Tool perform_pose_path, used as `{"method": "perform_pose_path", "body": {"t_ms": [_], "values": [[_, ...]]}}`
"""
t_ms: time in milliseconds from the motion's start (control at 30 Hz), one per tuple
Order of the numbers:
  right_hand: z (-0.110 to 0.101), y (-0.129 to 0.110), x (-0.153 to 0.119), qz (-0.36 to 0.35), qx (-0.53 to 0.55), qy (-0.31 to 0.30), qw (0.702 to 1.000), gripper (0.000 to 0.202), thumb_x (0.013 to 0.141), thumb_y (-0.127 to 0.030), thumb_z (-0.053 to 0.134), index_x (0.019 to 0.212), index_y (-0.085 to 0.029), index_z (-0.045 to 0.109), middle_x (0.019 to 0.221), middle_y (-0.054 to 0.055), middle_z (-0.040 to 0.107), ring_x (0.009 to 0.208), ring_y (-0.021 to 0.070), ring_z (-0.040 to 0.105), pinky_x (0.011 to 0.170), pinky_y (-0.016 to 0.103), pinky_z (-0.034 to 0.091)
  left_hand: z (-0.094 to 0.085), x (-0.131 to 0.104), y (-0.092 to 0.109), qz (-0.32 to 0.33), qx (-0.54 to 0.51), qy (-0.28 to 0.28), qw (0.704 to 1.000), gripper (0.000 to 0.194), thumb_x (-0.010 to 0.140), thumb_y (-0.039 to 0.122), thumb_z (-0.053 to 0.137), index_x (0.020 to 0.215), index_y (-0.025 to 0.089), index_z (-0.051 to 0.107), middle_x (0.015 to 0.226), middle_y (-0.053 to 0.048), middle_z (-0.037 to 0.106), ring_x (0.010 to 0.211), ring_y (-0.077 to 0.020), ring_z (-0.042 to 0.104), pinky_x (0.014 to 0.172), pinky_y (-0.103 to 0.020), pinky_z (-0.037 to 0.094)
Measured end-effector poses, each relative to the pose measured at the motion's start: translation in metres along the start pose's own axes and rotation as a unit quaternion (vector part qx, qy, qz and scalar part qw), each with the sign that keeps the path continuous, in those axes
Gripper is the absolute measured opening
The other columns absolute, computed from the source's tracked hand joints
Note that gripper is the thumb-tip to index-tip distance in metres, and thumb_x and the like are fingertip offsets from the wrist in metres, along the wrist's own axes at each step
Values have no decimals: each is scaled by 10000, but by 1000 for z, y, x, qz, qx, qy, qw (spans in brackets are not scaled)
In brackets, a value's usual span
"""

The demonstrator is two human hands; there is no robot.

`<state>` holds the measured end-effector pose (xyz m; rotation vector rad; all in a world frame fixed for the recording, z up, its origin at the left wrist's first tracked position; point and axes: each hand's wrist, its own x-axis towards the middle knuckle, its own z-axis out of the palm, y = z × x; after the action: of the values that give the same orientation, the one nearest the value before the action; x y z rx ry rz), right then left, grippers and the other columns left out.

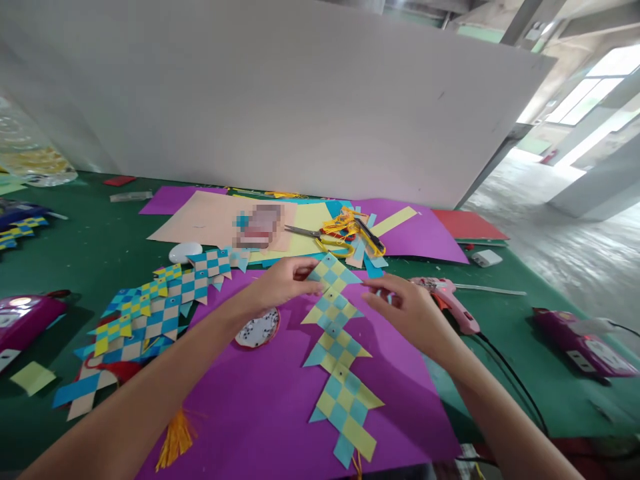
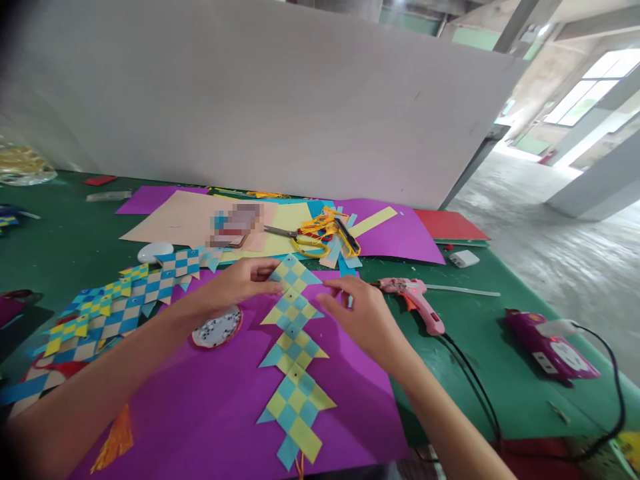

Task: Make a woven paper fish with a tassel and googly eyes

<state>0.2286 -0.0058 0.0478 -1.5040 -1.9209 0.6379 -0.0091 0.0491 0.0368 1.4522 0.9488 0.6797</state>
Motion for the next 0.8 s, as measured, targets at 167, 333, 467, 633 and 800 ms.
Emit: {"method": "perform_pose_path", "body": {"t_ms": [167,333,467,633,800], "values": [[20,2,25,100,222,-147,959,360,749,-490,668,625,-161,594,571,-49,440,564,90,359,548,255,291,7,-3,3,27,-6,-19,999,360,764,289,710,1097,160,665,1003,-54,707,957,-217,647,832,-324,502],[27,10,21,121,336,-125,926,337,712,-452,718,614,-146,616,591,-36,455,586,89,354,577,265,282,11,-5,3,19,15,-50,998,304,800,309,663,1076,181,658,1012,-39,701,955,-213,641,809,-307,493],[29,12,20,123,380,-101,911,314,713,-442,727,660,-143,645,625,-16,501,605,102,393,602,275,311,11,-5,4,7,37,-87,996,233,782,310,678,963,168,650,921,-31,689,885,-193,640,755,-281,486],[28,10,20,123,380,-100,911,329,730,-474,702,690,-155,633,662,-10,514,629,110,422,621,277,342,13,-5,4,7,45,-57,997,247,739,318,716,900,154,627,852,-26,657,811,-170,626,713,-271,485],[21,8,16,104,273,-183,939,340,706,-466,724,632,-168,578,613,-41,463,601,95,390,568,255,310,15,-4,1,-2,23,28,999,273,664,283,768,817,160,579,824,-3,616,768,-145,608,656,-242,479]]}}
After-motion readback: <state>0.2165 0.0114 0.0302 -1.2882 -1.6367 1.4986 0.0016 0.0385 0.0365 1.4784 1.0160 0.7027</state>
